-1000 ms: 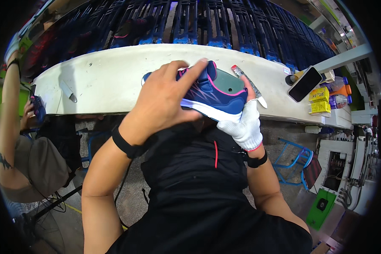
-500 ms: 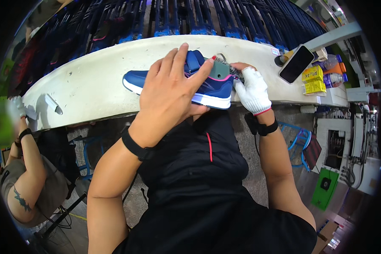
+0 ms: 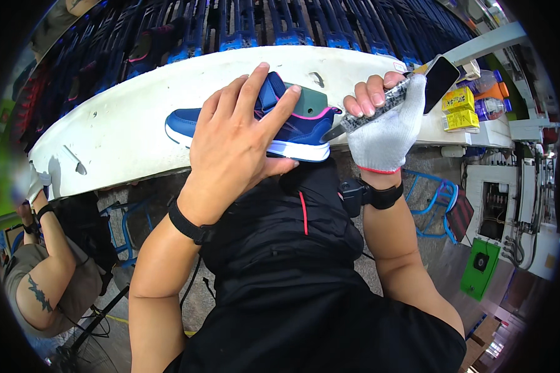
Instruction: Inspecting, cleaning, and finishing blue athletic shoes at a factory workstation.
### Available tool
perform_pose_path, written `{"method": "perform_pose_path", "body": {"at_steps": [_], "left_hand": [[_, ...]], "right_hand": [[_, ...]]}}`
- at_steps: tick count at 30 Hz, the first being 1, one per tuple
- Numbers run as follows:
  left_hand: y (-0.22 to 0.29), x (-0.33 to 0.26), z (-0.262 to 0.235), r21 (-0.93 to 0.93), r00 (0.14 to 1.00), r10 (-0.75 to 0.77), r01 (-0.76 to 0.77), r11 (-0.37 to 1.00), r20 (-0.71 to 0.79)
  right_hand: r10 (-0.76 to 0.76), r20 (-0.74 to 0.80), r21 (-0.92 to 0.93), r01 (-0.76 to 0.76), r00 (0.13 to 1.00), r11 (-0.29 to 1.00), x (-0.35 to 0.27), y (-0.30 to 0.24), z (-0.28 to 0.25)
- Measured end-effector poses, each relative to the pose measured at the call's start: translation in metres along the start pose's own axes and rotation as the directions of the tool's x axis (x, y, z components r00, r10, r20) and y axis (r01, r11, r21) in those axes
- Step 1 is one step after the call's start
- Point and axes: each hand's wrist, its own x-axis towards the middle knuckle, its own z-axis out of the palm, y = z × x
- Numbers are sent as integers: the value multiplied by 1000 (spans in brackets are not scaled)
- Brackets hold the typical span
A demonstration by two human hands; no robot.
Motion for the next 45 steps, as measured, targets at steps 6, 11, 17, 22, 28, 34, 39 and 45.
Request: {"method": "perform_pose_path", "body": {"at_steps": [6,11,17,22,28,34,39,45], "left_hand": [[3,1,-1,-8,1000,-16,16,1000,0],[0,4,1,-20,1000,-11,11,1000,21],[1,5,4,-9,999,9,-8,1000,31],[-2,7,3,-17,999,31,-30,999,42],[-1,8,4,6,998,53,-53,999,32],[-3,3,7,-48,996,88,-88,995,12],[-5,-7,8,-51,990,138,-140,989,-34],[-2,-13,9,-55,991,114,-118,991,-72]], "right_hand": [[4,94,80,-11,996,997,-4,9,-14],[-46,35,115,42,998,992,-11,18,-3],[-46,3,170,45,999,984,-17,27,1],[-11,-98,218,32,995,975,-22,36,15],[-109,-58,181,118,992,976,-29,50,29],[-97,130,179,73,987,981,-28,66,41],[-15,222,53,3,975,999,-19,41,30],[113,114,-174,-92,987,980,-14,17,44]]}}
